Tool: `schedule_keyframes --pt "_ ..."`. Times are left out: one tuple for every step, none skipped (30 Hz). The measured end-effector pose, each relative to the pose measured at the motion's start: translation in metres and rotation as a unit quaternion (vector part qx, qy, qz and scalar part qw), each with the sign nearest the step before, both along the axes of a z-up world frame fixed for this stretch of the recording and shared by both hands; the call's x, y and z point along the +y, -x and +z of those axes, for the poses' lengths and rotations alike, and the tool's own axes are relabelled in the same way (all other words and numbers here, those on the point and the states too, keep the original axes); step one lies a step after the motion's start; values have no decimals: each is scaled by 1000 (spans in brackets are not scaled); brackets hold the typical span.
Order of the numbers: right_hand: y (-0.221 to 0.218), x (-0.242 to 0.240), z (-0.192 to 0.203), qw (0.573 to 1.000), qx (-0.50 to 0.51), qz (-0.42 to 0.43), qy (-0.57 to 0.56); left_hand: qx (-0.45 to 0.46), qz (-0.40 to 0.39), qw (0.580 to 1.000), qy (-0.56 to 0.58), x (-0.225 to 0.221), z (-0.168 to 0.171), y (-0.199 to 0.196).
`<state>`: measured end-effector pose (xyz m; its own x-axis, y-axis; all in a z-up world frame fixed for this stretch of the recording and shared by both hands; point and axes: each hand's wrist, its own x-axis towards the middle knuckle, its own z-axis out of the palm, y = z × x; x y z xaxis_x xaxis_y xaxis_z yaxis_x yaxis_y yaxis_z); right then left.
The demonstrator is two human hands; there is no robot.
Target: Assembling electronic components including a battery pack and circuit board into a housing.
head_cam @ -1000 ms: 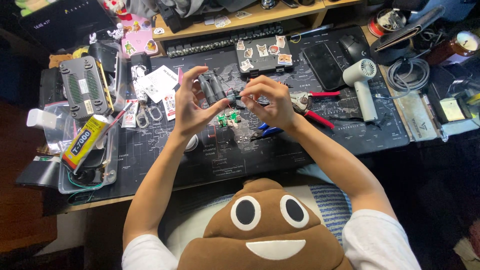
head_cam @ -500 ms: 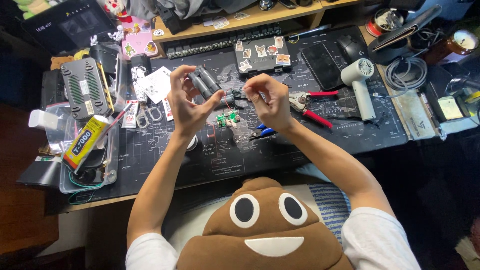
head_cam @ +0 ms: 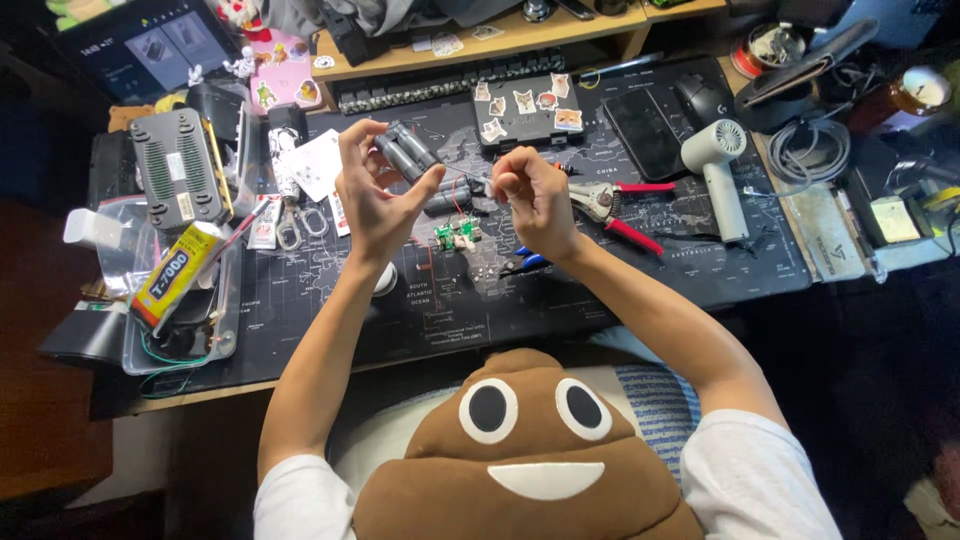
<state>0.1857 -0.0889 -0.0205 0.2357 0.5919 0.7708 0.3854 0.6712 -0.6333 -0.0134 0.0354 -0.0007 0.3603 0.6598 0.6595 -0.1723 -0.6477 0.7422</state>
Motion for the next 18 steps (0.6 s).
schedule_keyframes --pt "0 -1 2 1000 9 15 2 -2 14 1000 1 2 -1 1" --pt "1 -2 2 999 19 29 3 -3 27 1000 1 5 -2 1" --pt "-5 -5 6 999 17 30 1 -4 29 1000 -1 17 0 11" --pt "-10 -6 10 999 38 21 -1 -26 60 998 -18 31 4 22" --pt "-15 -7 15 998 59 11 -3 -47 91 994 -36 45 7 33" --pt "-17 -8 19 998 59 16 -6 -48 96 993 -40 52 6 40" --pt "-19 -9 24 998 53 25 -6 -65 100 992 -31 58 4 47" --pt "-22 -11 27 998 47 31 -7 -82 101 991 -23 65 2 52" --pt "-24 -4 16 998 47 33 -11 -82 102 991 -27 62 7 49" --pt "-27 1 4 999 13 30 2 -80 100 990 -52 56 9 46" --pt "-29 7 -8 999 -20 27 15 -78 98 989 -76 51 11 42" --pt "-29 9 -14 999 -20 27 15 -78 98 989 -76 50 9 39" --pt "-29 10 -19 995 -89 6 49 -70 55 990 -110 48 7 36" --pt "-31 12 -24 984 -159 -15 81 -63 12 987 -145 46 5 30" --pt "-30 7 -14 984 -161 -15 80 -65 13 987 -146 43 3 28" --pt "-29 2 -5 970 -186 6 155 -58 -27 987 -149 40 0 26" --pt "-27 -4 4 950 -211 27 229 -52 -66 985 -153 37 -2 24" --pt "-28 -4 8 950 -211 27 229 -53 -66 985 -154 34 -5 21"
